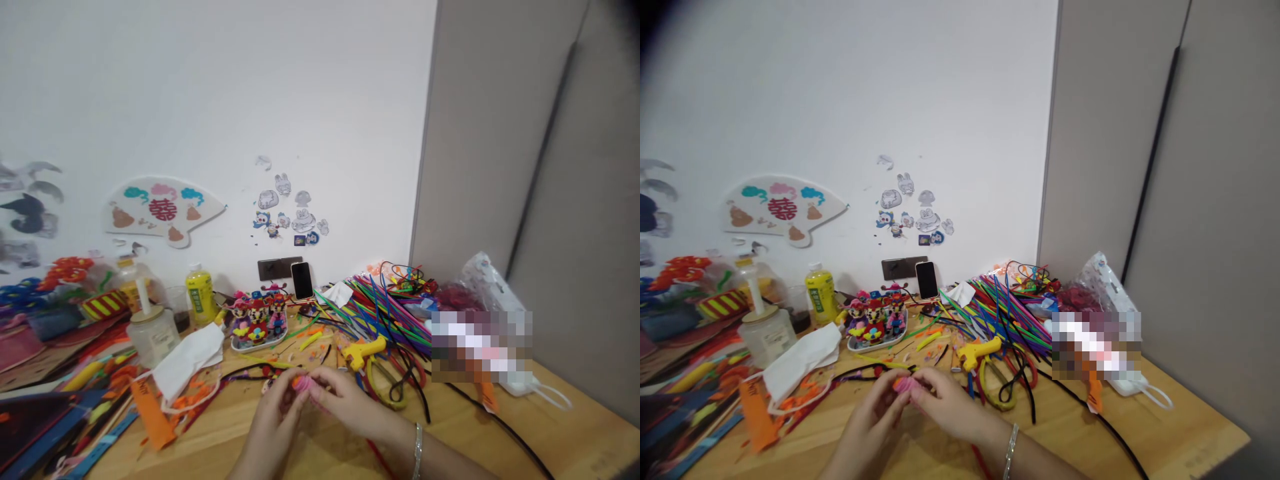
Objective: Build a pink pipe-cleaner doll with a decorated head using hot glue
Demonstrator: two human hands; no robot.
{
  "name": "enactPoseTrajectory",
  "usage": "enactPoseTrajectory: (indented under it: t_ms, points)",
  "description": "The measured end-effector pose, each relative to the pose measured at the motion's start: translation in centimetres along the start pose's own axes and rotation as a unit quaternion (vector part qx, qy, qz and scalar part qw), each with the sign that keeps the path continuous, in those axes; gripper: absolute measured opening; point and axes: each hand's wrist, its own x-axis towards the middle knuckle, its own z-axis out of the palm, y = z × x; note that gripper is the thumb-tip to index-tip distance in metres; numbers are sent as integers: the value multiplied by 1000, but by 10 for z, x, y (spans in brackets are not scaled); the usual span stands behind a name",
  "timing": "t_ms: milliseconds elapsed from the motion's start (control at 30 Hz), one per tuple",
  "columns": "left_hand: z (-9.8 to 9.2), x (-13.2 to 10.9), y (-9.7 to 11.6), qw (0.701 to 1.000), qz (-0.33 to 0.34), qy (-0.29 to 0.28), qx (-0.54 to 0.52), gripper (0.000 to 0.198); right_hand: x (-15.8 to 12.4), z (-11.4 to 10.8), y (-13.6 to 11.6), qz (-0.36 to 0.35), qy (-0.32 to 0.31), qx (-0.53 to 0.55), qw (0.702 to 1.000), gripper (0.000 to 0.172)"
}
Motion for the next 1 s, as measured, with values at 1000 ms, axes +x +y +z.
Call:
enactPoseTrajectory:
  t_ms: [1000]
  points:
    - [-4,7,-9,997,6,-49,-54,25,2,5,7,-9,-2,132,991,23]
